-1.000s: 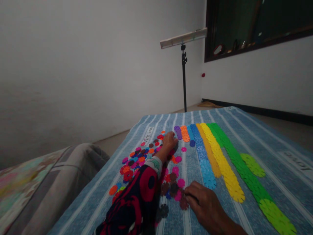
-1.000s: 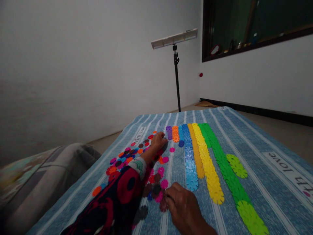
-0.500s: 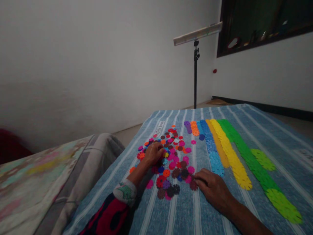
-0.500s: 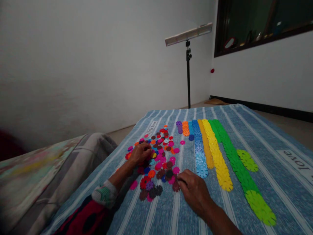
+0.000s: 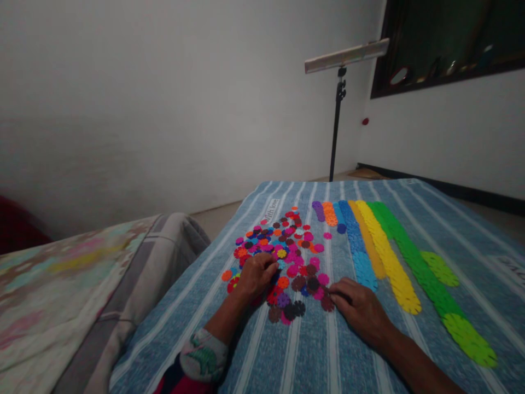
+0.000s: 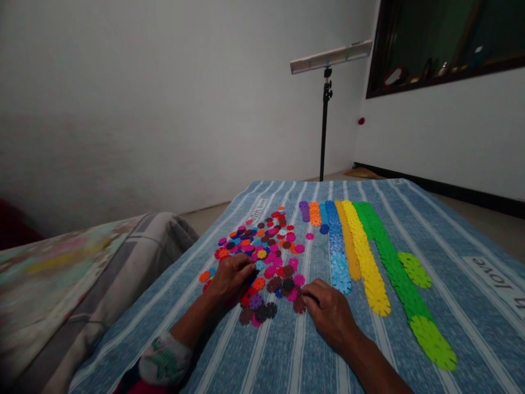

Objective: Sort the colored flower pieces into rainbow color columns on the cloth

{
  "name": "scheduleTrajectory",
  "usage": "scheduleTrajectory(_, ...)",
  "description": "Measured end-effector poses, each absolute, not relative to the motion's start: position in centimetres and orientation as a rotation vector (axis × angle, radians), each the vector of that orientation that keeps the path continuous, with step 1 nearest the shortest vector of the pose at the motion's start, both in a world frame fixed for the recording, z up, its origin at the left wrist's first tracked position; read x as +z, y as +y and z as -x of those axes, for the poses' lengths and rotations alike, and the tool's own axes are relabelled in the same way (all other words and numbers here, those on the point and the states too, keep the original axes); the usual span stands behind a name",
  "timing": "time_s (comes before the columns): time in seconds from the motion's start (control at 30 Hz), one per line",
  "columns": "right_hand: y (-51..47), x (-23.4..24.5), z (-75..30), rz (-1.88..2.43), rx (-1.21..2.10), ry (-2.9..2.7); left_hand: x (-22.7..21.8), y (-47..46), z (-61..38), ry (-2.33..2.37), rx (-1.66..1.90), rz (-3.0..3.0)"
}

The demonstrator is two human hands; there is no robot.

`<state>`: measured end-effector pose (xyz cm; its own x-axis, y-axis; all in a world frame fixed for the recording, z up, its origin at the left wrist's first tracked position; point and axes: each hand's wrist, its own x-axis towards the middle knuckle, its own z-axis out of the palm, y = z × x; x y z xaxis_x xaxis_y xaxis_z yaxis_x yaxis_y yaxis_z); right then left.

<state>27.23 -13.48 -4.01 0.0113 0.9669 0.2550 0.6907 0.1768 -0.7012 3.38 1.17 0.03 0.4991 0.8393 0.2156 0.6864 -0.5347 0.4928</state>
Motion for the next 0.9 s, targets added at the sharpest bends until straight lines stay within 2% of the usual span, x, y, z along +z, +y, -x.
scheduleTrajectory(0.9,-13.27,-3.99,-27.06,1.567,0.476,-1.709,-0.65,1.04,-3.07,1.159,0.562,-2.372)
